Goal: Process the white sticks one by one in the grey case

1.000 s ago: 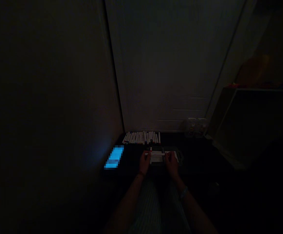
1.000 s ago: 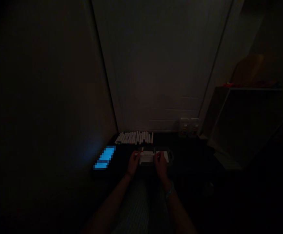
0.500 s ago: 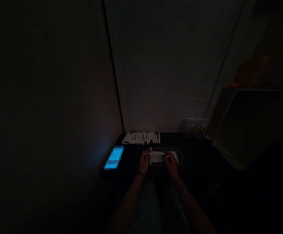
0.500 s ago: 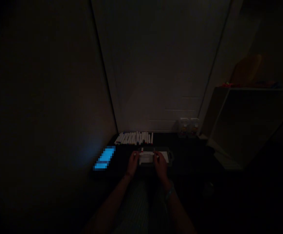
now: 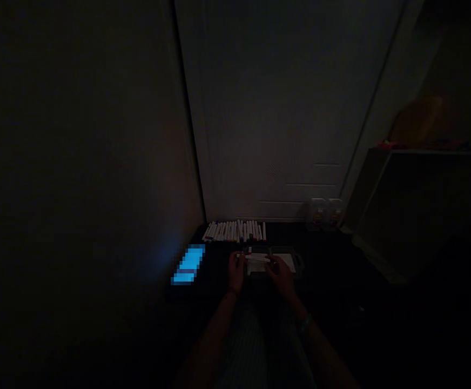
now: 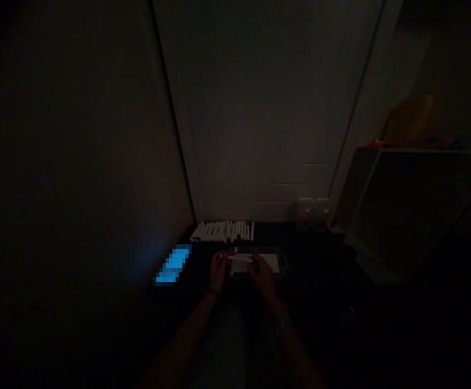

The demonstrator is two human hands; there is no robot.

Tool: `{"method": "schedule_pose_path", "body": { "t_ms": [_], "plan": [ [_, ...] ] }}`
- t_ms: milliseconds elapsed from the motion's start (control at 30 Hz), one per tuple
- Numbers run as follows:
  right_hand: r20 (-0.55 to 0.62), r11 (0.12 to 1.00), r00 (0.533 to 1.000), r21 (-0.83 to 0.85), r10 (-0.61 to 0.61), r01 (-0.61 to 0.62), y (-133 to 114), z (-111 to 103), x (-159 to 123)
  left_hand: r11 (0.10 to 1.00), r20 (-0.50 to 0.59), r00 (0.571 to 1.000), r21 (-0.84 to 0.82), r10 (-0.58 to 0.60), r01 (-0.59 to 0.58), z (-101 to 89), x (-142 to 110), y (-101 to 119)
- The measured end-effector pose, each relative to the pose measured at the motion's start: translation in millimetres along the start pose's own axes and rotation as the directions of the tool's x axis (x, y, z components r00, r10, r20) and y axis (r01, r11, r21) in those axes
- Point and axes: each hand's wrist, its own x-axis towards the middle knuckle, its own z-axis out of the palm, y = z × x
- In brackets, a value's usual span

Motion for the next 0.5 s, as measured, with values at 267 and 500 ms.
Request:
{"method": "schedule_pose_path", "body": {
  "t_ms": [267, 500],
  "plan": [
    [0.117, 0.995, 0.993, -0.090, -0.026, 0.036, -2.6, -0.1, -1.4, 1.000, 0.031, 1.000, -0.012, -0.008, 0.008, 1.7, -2.6, 7.3],
    [0.169, 0.990, 0.981, -0.088, -0.097, 0.113, -9.7, -1.0, -1.1, 0.998, -0.002, 1.000, -0.058, -0.022, 0.021, 1.2, -1.0, 7.1]
  ]
}}
